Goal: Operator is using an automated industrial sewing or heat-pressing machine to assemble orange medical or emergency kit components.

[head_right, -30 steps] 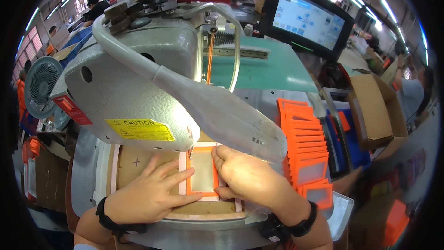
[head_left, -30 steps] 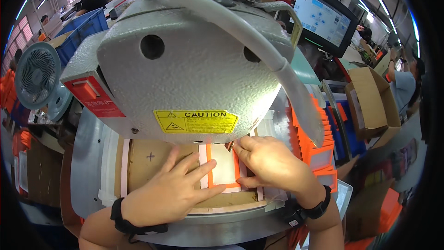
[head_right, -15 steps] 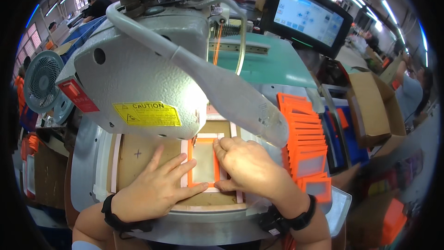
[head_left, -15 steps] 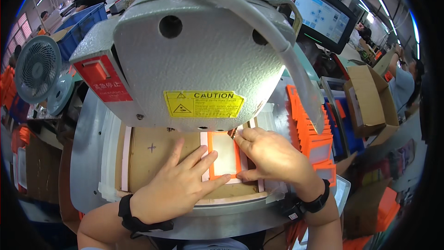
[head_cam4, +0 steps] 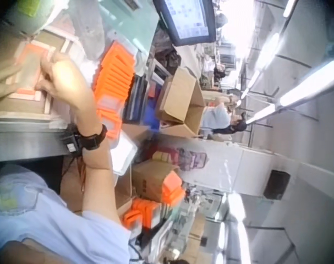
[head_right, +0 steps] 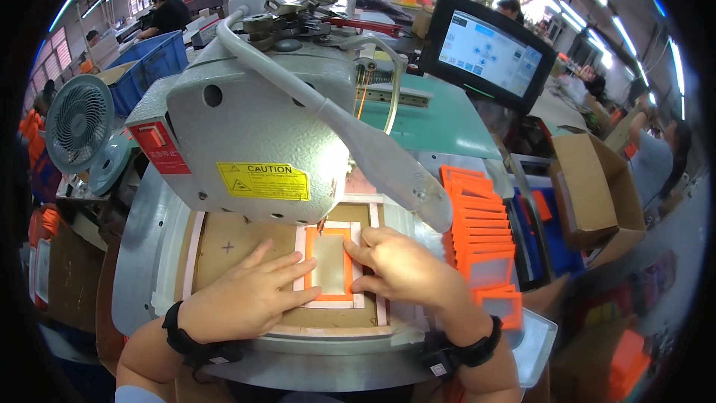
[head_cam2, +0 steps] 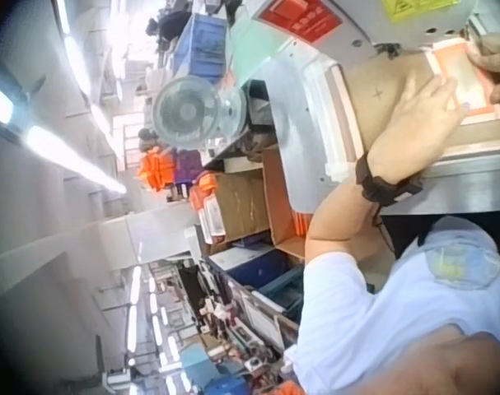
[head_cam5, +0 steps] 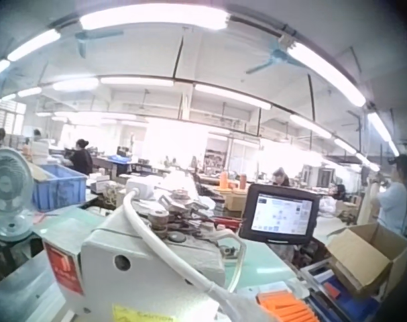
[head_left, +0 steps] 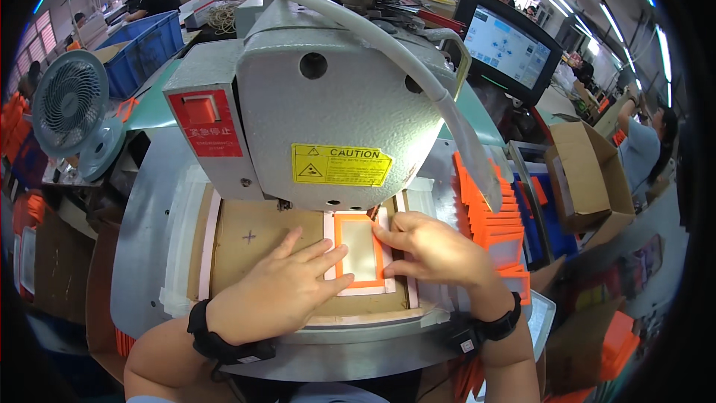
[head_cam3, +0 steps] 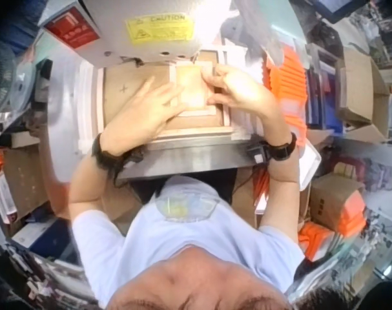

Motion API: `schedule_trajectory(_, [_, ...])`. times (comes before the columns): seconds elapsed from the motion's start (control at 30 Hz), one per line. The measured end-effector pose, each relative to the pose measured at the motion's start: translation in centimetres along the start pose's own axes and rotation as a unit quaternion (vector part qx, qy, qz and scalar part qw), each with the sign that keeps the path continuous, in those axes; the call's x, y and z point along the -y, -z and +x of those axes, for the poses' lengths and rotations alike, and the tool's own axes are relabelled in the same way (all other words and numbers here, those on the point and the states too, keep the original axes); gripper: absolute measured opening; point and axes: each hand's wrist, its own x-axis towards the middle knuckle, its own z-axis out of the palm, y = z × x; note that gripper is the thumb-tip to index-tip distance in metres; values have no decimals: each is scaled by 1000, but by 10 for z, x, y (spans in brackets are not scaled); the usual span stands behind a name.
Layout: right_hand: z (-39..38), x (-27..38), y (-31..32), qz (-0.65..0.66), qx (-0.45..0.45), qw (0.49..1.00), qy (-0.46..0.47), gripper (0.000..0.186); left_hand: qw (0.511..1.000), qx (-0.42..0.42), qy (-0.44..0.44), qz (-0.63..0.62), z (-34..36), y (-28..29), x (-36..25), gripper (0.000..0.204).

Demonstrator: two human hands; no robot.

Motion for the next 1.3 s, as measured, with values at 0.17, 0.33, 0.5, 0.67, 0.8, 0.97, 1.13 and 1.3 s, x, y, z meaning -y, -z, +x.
schedule_trajectory(0.17, [-10, 14, -2, -78, -68, 991, 85, 36, 999, -28, 12, -22, -1, 0, 4, 46])
schedule_trajectory(0.33, [-11, 29, -2, -150, -59, 985, 68, 29, 999, -24, 24, 32, -1, -2, -4, 42])
schedule_trajectory(0.5, [-18, 42, -7, -225, -40, 972, 55, 36, 999, -37, 36, 11, -1, 2, 2, 43])
schedule_trajectory(0.67, [-28, 50, -8, -225, 3, 973, 60, 37, 996, -60, 71, 3, 1, -4, 2, 46])
schedule_trajectory(0.8, [-20, 50, 3, -221, 48, 973, 52, 37, 996, -33, 80, 13, 4, 4, 3, 47])
schedule_trajectory(0.97, [-28, 17, 6, -83, 21, 994, 66, 36, 998, -43, 48, -28, -1, -3, 16, 45])
schedule_trajectory(1.13, [-29, 41, -7, -176, -19, 982, 72, 30, 998, -28, 1, -50, 3, 3, 11, 34])
schedule_trajectory(1.3, [-16, 59, -6, -305, 42, 951, 33, 27, 999, -6, -11, 39, 2, 6, -3, 29])
